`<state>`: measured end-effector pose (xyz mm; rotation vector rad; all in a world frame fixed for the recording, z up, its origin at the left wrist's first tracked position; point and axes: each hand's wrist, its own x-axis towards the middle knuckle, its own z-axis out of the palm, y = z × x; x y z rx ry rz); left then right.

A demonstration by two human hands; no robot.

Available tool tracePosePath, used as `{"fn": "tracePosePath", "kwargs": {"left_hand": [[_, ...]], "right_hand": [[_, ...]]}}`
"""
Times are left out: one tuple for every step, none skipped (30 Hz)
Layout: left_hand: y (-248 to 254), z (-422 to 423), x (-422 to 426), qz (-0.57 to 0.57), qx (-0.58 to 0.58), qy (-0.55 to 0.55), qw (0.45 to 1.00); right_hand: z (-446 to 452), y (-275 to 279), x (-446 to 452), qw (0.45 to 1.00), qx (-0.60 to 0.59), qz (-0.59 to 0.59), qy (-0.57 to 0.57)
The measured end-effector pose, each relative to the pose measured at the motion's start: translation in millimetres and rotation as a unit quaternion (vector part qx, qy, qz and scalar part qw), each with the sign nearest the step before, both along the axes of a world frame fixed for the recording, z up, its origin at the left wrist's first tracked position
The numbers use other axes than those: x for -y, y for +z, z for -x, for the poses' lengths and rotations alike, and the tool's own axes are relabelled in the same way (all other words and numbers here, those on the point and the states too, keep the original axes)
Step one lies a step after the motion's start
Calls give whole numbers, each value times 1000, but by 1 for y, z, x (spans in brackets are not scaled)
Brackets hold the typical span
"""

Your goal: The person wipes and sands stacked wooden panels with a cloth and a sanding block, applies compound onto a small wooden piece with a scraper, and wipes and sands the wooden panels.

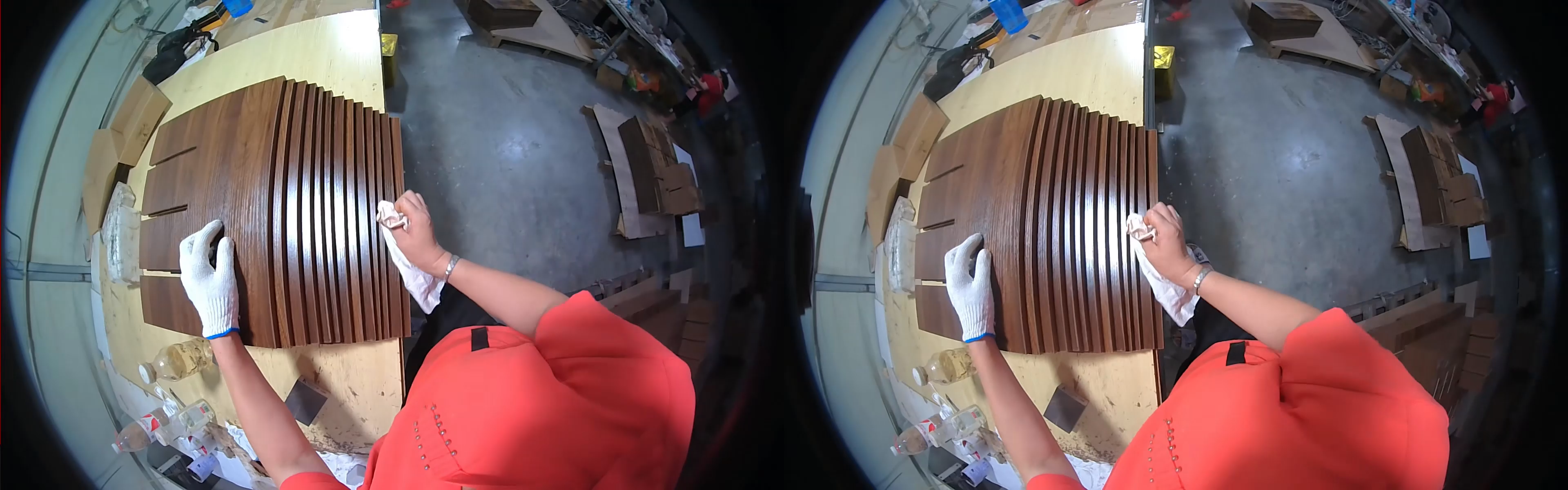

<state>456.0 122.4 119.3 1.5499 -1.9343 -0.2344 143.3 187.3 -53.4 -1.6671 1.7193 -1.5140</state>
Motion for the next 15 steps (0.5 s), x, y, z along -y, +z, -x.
{"fn": "tracePosePath", "kwargs": {"left_hand": [[-1, 0, 0, -4, -2, 0, 1000], [-3, -3, 2, 5, 10, -5, 1000], [-4, -3, 1, 0, 3, -1, 1000], [-3, -2, 0, -4, -3, 1, 1000], [-3, -1, 1, -7, -8, 4, 1000], [-3, -2, 1, -1, -7, -1, 1000], [-2, -2, 1, -11, -7, -2, 1000], [-1, -3, 1, -22, -7, -2, 1000], [0, -3, 1, -33, -8, -2, 999], [1, -2, 0, -37, -6, 2, 999], [2, -2, 0, -41, -6, 5, 999], [3, -2, 0, -44, -7, 8, 999], [2, -1, 0, -47, -9, 10, 999], [0, -3, 1, -41, -10, 9, 999], [-1, -3, 1, -28, -11, 6, 1000]], "right_hand": [[5, 1, 8, 1000, -5, -14, 6], [13, -3, 27, 1000, -5, -12, -14], [23, -7, 52, 999, -5, -12, -33], [32, -11, 80, 998, -10, -6, -60], [43, -15, 112, 996, -14, 1, -86], [57, -20, 142, 995, -26, 15, -94], [70, -24, 169, 994, -37, 29, -102], [80, -21, 191, 993, -46, 8, -106], [86, -16, 204, 992, -56, -14, -110], [88, -16, 213, 991, -72, -16, -115], [89, -17, 219, 989, -90, -17, -120], [88, -17, 218, 986, -109, -19, -125], [88, -17, 212, 986, -108, -18, -128], [87, -17, 207, 986, -109, -14, -129], [85, -17, 200, 986, -108, -12, -130]]}}
